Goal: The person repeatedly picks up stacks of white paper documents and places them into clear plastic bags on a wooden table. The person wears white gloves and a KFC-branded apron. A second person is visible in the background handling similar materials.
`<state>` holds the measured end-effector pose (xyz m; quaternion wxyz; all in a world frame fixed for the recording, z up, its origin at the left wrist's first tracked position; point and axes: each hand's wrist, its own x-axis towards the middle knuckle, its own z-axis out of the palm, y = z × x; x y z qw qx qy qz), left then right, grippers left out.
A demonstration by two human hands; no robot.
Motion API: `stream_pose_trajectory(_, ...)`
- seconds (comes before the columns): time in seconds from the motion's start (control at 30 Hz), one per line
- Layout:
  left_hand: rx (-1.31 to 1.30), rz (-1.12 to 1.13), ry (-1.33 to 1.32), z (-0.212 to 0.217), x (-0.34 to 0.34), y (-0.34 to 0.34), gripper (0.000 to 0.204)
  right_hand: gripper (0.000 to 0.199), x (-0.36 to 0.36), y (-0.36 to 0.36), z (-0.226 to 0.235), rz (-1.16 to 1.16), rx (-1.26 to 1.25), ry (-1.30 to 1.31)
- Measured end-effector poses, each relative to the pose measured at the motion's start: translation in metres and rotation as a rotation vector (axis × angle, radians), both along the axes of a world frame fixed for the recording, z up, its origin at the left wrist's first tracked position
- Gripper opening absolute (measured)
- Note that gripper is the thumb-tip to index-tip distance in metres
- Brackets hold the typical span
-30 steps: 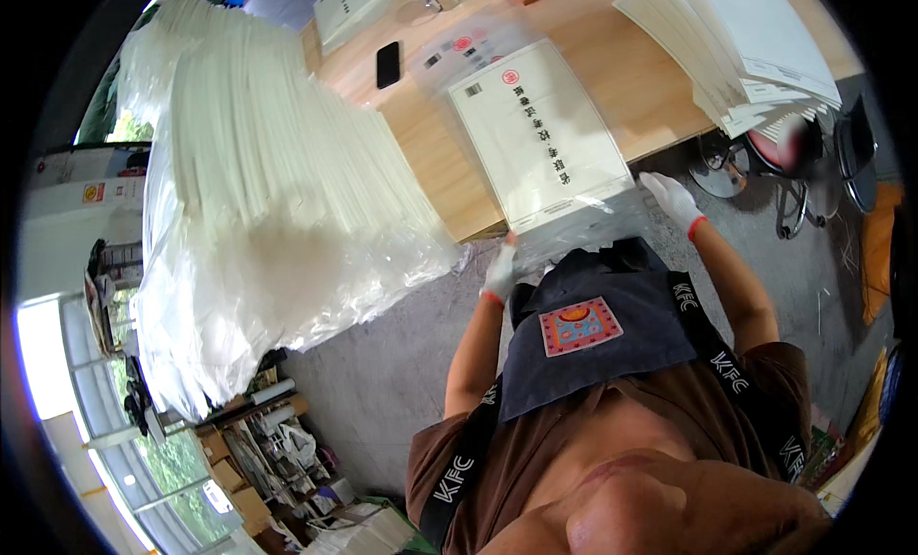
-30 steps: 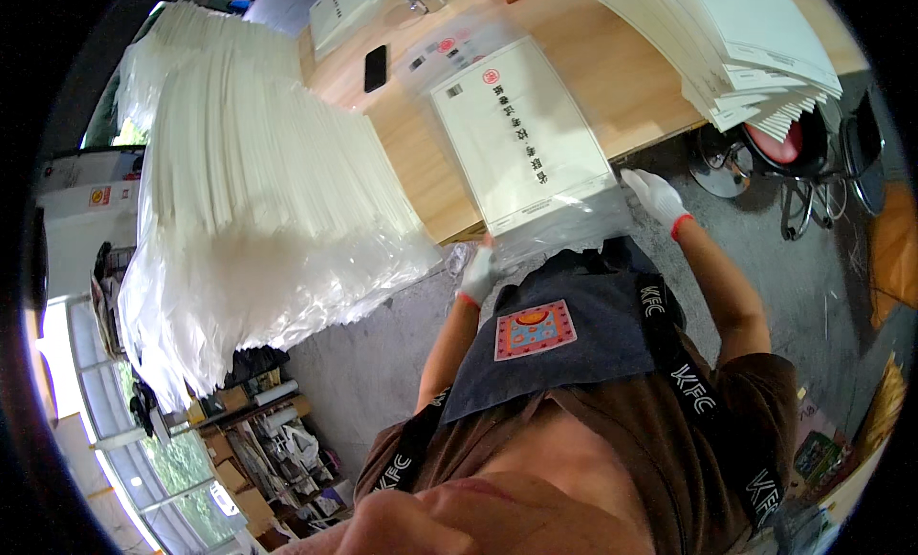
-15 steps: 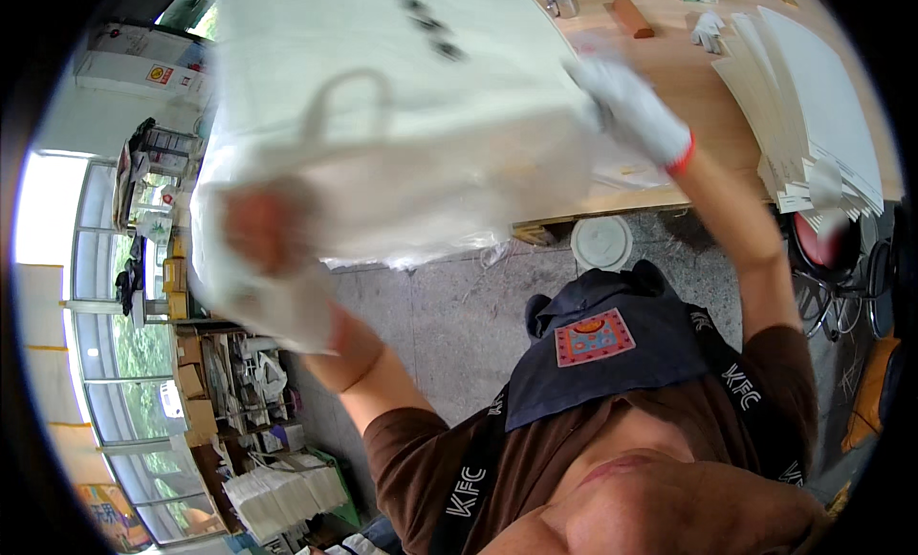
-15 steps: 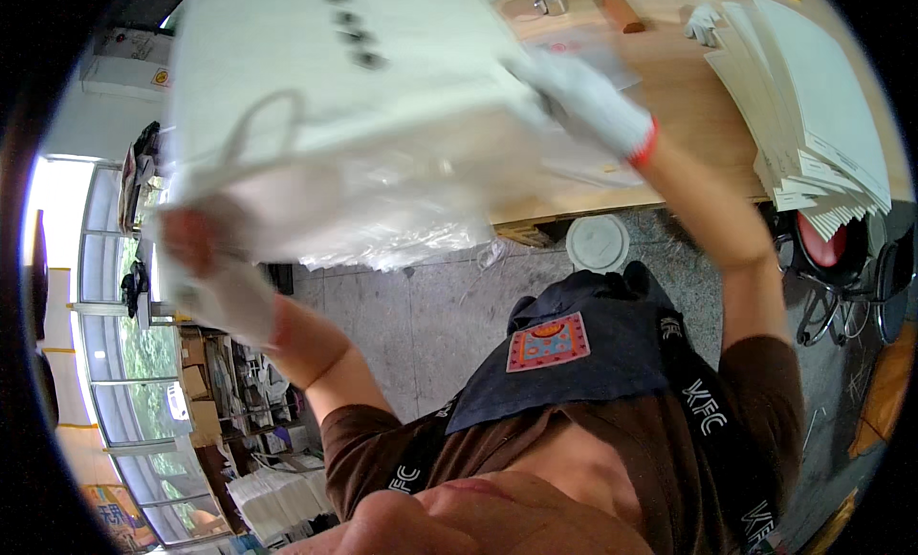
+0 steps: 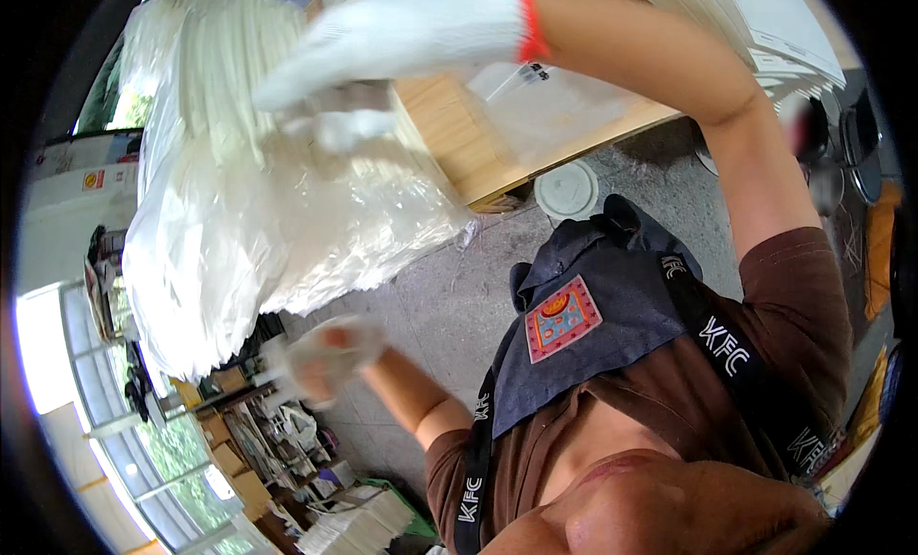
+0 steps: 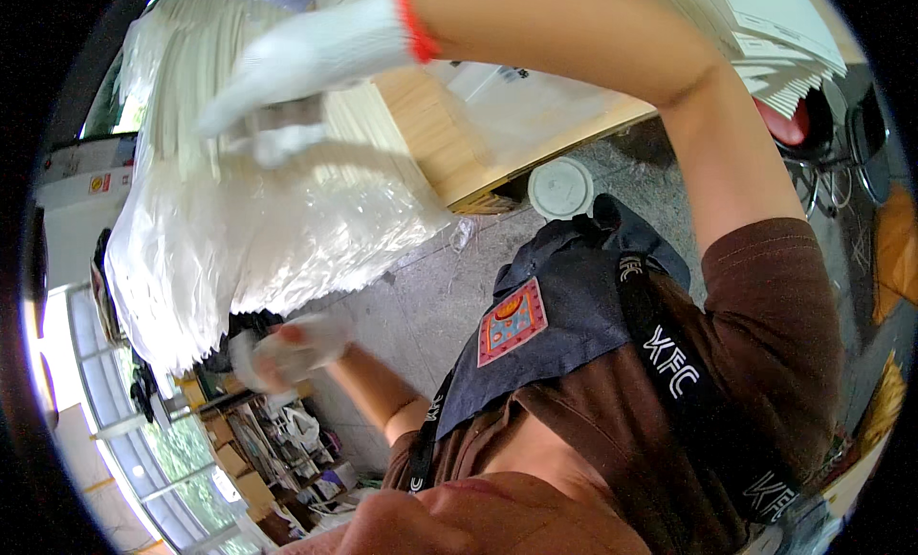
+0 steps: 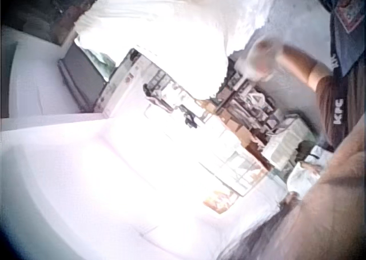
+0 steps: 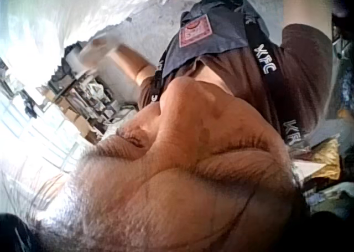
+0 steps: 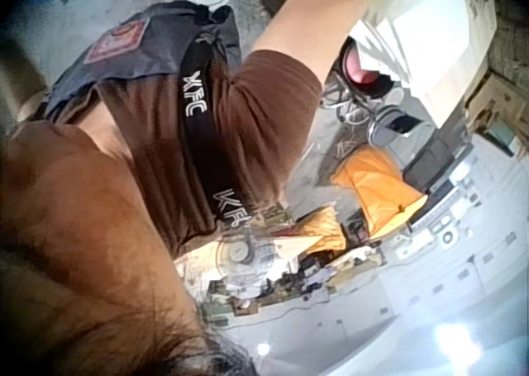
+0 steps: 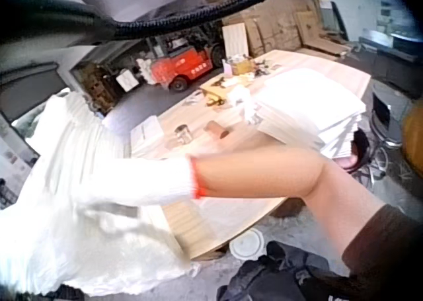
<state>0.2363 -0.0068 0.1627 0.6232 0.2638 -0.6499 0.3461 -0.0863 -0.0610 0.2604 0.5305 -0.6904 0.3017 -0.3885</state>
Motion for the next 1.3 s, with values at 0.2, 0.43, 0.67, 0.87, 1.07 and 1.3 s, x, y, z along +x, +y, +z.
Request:
stream_pose_trajectory(0.2,1.172,-0.286,-0.428,-0.173,-0.225,-0.019,0.019,0.045,-0.081,0.040,-0.140,-0.229,0.179,-0.076)
stream_pose_trajectory(0.43,1.360,-0.334,-0.602,-0.287,-0.295,-0.110,0.016,0.034,-0.129,0.123,-0.253,-0.543,0.610,-0.252)
stream_pose_trajectory(0.67,1.706,-0.739,-0.398,-0.291,-0.291,-0.153,0.023,0.043,-0.117,0.090,-0.334,-0.659,0.871,-0.364)
stream_pose_trajectory(0.87,1.517,-0.843,-0.067,-0.253,-0.285,-0.183,0.016,0.046,-0.101,-0.008,-0.354,-0.904,0.460,0.234)
stream_pose_trajectory(1.07,1.575,-1.507,0.646,-0.174,-0.277,-0.212,0.018,0.058,-0.152,0.034,-0.348,-0.915,0.399,0.808)
stream_pose_trajectory(1.3,1.331,-0.947,-0.144,-0.139,-0.318,-0.130,0.012,0.033,-0.095,0.000,-0.247,-1.020,-0.205,0.232)
